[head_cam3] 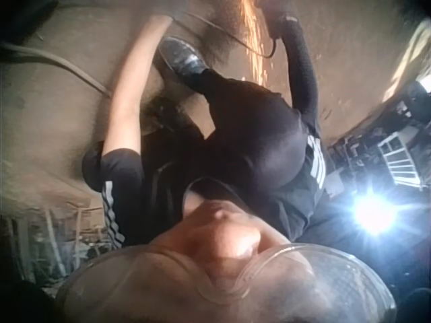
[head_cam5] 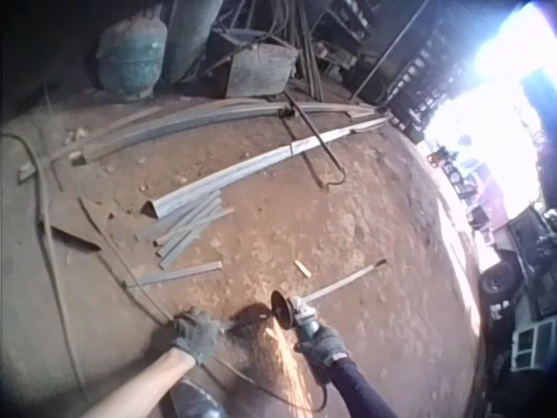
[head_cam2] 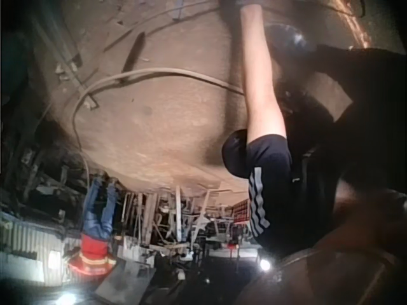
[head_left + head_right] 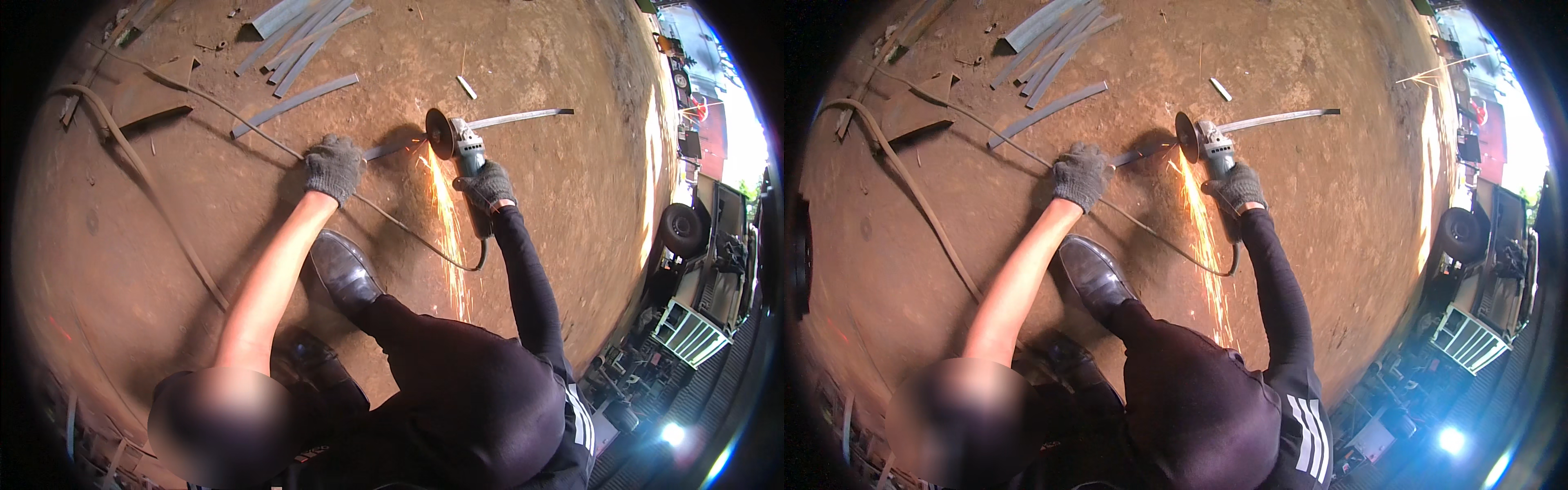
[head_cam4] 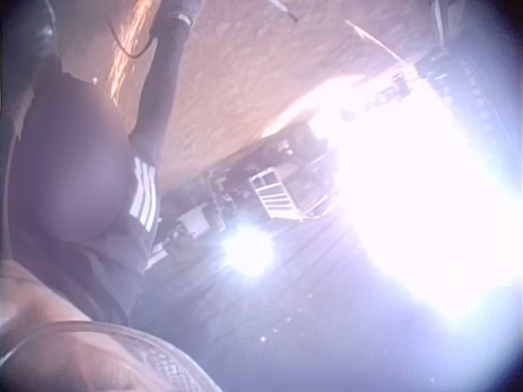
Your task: The person kneels on the ground and uses an angle grinder to cut metal rods into shorter pieces. They repeatedly position the rods, cut them, and set the cut pieces aside on the floor.
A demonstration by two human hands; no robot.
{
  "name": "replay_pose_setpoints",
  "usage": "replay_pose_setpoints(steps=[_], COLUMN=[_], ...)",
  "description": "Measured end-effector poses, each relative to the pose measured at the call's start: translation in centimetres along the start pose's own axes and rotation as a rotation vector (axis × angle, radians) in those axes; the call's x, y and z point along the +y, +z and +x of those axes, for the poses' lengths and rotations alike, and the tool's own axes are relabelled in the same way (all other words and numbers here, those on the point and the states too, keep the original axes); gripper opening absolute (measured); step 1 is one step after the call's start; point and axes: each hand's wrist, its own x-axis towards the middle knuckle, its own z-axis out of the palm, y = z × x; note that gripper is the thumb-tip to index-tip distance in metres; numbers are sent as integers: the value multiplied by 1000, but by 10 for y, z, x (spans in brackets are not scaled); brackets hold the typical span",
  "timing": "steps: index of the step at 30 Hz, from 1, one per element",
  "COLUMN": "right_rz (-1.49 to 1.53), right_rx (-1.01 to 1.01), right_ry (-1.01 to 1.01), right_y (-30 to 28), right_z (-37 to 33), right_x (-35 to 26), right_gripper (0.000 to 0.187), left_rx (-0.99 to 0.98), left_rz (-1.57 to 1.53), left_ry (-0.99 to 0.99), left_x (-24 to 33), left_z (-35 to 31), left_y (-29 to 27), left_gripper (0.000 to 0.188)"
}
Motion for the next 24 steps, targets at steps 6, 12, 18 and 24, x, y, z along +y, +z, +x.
replay_pose_setpoints(steps=[6, 12, 18, 24], right_rz=[3, 66, -52, 115], right_rx=[-23, -50, -33, -14], right_ry=[-19, -110, -14, -33], right_y=[0, 2, 8, -3], right_z=[8, 9, 19, 2], right_x=[6, 14, 4, 12], right_gripper=[58, 64, 63, 60], left_rx=[-35, -49, 111, -9], left_rz=[34, 41, 33, -8], left_ry=[-18, -27, 25, -35], left_x=[8, -1, -5, 10], left_z=[3, 5, 4, 8], left_y=[-8, -4, 3, -10], left_gripper=[29, 29, 24, 28])
